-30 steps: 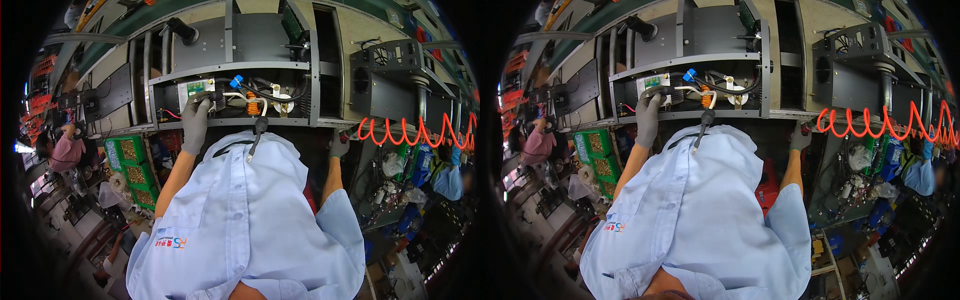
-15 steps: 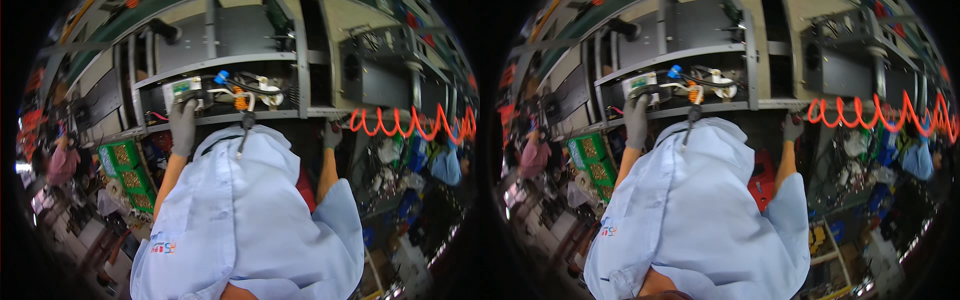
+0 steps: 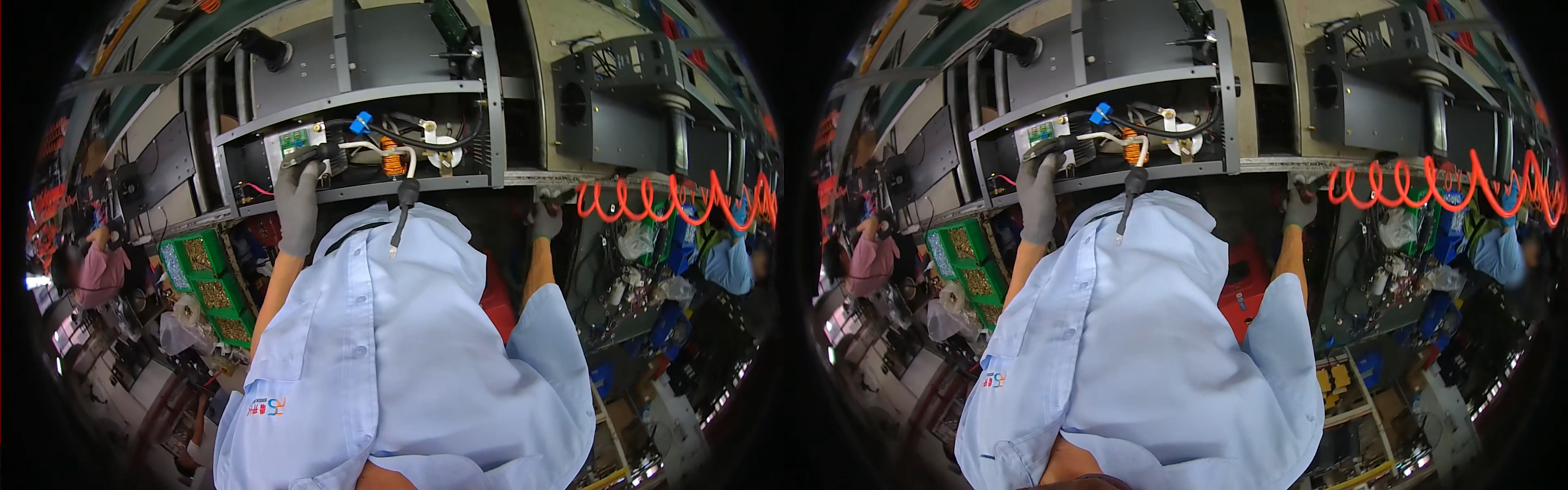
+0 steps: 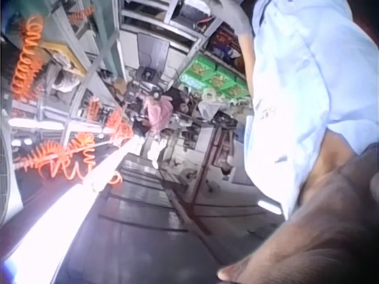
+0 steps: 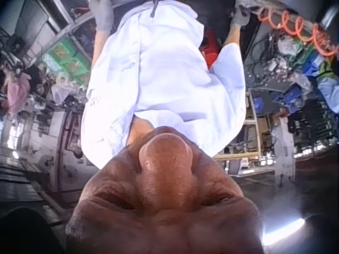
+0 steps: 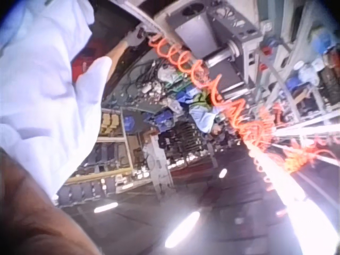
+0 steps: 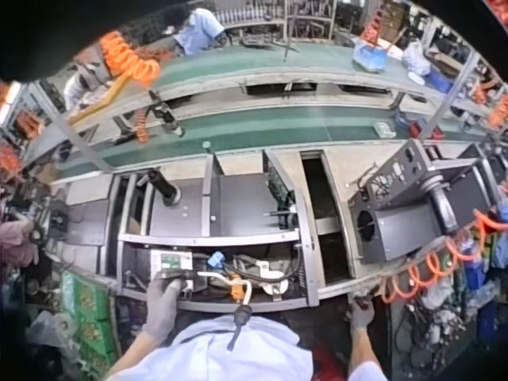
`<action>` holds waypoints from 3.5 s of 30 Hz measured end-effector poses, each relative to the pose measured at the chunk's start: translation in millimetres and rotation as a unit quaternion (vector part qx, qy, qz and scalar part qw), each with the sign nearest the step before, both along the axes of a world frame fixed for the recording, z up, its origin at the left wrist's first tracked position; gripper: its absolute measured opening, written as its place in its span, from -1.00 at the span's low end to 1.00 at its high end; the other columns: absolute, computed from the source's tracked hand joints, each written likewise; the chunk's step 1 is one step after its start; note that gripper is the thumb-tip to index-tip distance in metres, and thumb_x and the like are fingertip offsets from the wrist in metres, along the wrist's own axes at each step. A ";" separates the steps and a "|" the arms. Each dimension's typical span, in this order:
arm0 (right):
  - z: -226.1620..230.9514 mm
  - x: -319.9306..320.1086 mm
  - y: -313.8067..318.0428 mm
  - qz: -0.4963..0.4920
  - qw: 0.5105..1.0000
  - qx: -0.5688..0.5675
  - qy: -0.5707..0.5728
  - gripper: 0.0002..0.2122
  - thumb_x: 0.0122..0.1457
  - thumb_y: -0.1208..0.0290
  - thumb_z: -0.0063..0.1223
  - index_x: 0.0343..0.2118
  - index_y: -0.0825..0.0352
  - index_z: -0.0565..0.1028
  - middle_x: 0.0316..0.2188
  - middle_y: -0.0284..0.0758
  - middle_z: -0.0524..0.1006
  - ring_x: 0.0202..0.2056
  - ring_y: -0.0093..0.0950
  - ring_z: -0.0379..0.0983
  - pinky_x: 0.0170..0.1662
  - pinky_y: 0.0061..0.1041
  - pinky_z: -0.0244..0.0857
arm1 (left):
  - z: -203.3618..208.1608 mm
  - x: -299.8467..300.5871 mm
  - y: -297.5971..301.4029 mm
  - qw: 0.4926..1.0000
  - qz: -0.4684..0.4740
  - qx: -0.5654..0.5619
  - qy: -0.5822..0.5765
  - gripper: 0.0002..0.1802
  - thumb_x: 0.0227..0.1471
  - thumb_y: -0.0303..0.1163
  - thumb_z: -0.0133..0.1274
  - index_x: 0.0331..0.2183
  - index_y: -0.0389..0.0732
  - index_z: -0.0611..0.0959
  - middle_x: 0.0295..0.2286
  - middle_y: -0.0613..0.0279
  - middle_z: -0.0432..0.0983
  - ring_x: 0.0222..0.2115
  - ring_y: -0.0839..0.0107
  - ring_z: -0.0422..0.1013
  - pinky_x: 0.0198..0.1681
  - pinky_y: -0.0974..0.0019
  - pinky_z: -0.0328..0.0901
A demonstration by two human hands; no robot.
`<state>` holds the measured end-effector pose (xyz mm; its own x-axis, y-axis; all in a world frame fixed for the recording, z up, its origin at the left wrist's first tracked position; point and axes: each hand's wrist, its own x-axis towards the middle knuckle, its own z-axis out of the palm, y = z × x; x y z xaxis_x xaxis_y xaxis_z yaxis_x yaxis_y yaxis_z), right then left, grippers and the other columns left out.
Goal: Assembling small metal components on a factory production line using manual placement and an electric screwdriver.
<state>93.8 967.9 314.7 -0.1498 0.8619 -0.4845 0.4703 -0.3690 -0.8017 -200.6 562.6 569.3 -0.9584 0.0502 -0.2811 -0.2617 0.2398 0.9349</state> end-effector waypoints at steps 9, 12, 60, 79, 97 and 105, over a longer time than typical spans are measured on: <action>64.6 -57.0 -56.2 -0.041 0.986 -0.097 0.128 -0.74 0.15 0.47 0.12 -0.12 0.44 0.51 -0.28 -0.25 0.60 -0.27 -0.45 0.53 -0.15 -0.46 0.42 | -10.8 0.4 -6.9 0.998 -0.002 -0.023 0.061 -0.68 0.15 -0.40 -0.02 -0.08 -0.35 0.53 -0.27 0.18 0.51 -0.30 0.50 0.38 -0.21 0.41 0.29; 215.6 -147.2 -93.9 0.193 0.937 0.255 0.140 -0.80 0.21 0.50 0.02 -0.12 0.40 0.53 -0.29 -0.25 0.59 -0.32 -0.46 0.52 -0.19 -0.48 0.41 | -3.4 -0.6 -5.0 0.999 -0.013 -0.020 0.039 -0.68 0.16 -0.42 -0.03 -0.07 -0.35 0.52 -0.26 0.16 0.51 -0.30 0.48 0.39 -0.18 0.40 0.31; 234.2 -383.9 -31.7 0.480 0.761 0.423 -0.111 -0.57 0.08 0.11 0.10 -0.07 0.32 0.49 -0.17 -0.02 0.56 -0.11 0.00 0.48 -0.03 -0.14 0.35 | -29.9 23.5 -127.9 0.942 0.312 -0.120 -0.015 -0.65 0.20 -0.24 0.01 -0.08 -0.28 0.47 -0.11 0.11 0.43 -0.08 0.28 0.38 0.00 0.21 0.29; 191.2 -522.5 15.9 0.601 0.671 0.404 -0.160 -0.52 0.06 0.27 -0.03 0.02 0.46 0.41 -0.07 0.14 0.50 0.01 0.07 0.41 0.04 -0.12 0.29 | -35.6 -6.2 -102.4 0.845 0.299 0.321 -0.306 -0.82 0.09 -0.39 0.00 -0.32 -0.29 0.57 -0.37 0.17 0.50 -0.25 0.32 0.48 -0.10 0.05 0.45; 285.3 -521.0 -15.2 0.541 0.641 0.543 0.027 -0.81 -0.04 0.49 -0.04 -0.37 0.49 0.45 -0.43 0.09 0.53 -0.32 0.09 0.48 -0.23 -0.23 0.36 | -77.2 -27.0 -93.2 0.837 0.314 0.406 -0.189 -0.89 0.02 -0.38 0.04 -0.52 -0.12 0.56 -0.54 0.30 0.47 -0.47 0.38 0.44 -0.37 0.15 0.41; 351.0 -436.4 -52.6 0.387 0.688 0.610 0.070 -0.69 -0.02 0.51 -0.01 -0.15 0.41 0.44 -0.44 0.05 0.52 -0.39 0.02 0.51 -0.33 -0.21 0.35 | -182.8 -67.9 -107.2 0.829 0.190 0.501 -0.159 -0.89 0.08 -0.32 0.01 -0.40 -0.13 0.55 -0.43 0.23 0.48 -0.39 0.35 0.45 -0.23 0.15 0.41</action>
<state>-342.6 915.4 665.7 -0.7638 0.2506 0.5948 0.0345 0.9361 -0.3502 -268.5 455.4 386.5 -0.8441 0.1232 -0.5218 -0.4116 -0.7725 0.4836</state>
